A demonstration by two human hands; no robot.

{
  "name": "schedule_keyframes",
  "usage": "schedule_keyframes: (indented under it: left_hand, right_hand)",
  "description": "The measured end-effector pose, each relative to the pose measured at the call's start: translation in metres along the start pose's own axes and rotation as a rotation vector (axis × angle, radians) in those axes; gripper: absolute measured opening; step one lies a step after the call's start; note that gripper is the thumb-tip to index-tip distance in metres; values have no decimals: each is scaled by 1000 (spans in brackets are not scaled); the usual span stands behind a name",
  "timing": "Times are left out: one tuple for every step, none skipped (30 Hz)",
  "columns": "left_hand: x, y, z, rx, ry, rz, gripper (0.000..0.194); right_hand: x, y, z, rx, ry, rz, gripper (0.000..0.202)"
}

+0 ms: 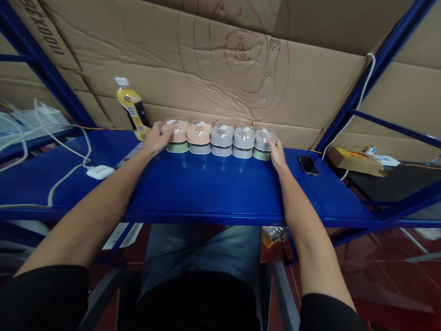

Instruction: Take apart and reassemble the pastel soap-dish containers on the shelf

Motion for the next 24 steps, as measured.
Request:
schedule_keyframes:
  left_hand:
    - [-2,-1,-3,8,0,-8,80]
    - [-4,-2,-6,13,-1,-18,80]
    - [-5,-2,-9,16,-2,-26,80]
    - [-7,-3,-11,18,-3,-32,80]
    - [-8,-3,-13,18,-5,-35,80]
    - [-9,-3,-14,18,-4,-34,79]
    - [-9,-3,-16,22,1,-30,79]
    - [-9,-2,-17,28,11,-27,80]
    - [-9,-2,-18,32,23,-27,82]
    - [-10,-1,-18,33,34,-32,85]
    - [-10,0,-17,33,40,-41,90]
    - [-10,0,-17,32,40,-51,94]
    - [-10,0,-16,29,34,-61,98]
    - [-10,0,-16,29,26,-69,100]
    - [-10,0,-15,31,20,-74,100]
    - [-11,0,-16,35,17,-78,99]
    - [-12,-1,-16,41,19,-78,97]
    - [-13,-2,-17,49,22,-76,95]
    - [-14,-2,-18,58,27,-71,92]
    - [-15,-3,-19,69,32,-64,89]
    - [-15,-4,-20,81,37,-52,86]
    - [-16,-4,-21,97,45,-38,84]
    - [-16,-5,-23,112,53,-24,83]
    - [-15,-5,-24,125,59,-14,82]
  right_hand:
    - [-2,3,4,-3,-36,19,90]
    - [-5,5,7,-8,-68,35,91]
    - [-8,8,11,-20,-90,45,92]
    - [-11,9,15,-35,-94,48,92]
    - [-13,11,18,-54,-87,52,92]
    - [-16,13,21,-68,-69,60,93]
    - [-17,14,23,-68,-37,74,95]
    - [-19,15,23,-48,9,91,100]
    - [-21,16,22,-11,65,104,107]
    - [-25,18,20,35,127,108,114]
    - [-30,19,19,79,188,105,121]
    - [-36,21,18,112,244,98,126]
    - [-42,23,20,130,293,92,129]
    - [-46,24,23,130,335,91,129]
    - [-50,26,26,122,373,93,127]
    - [-52,27,29,113,408,97,124]
    - [-54,27,30,110,443,100,121]
    - [-56,28,31,113,478,98,117]
    - [-57,28,31,120,511,92,113]
    - [-57,28,31,129,539,82,110]
    - [-58,28,30,140,559,73,107]
    - [-58,27,29,149,570,64,105]
    - [-58,27,28,155,570,52,104]
    - [-58,27,27,158,560,42,104]
Point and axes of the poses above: each hand's wrist, its own y-axis away from the middle knuckle, its own z-axis out of the palm, x = y × z, the point moved 9 cm from there along -y, towards the middle knuckle, and after that the axes turned 1 degree about z, right-handed, at the moved point
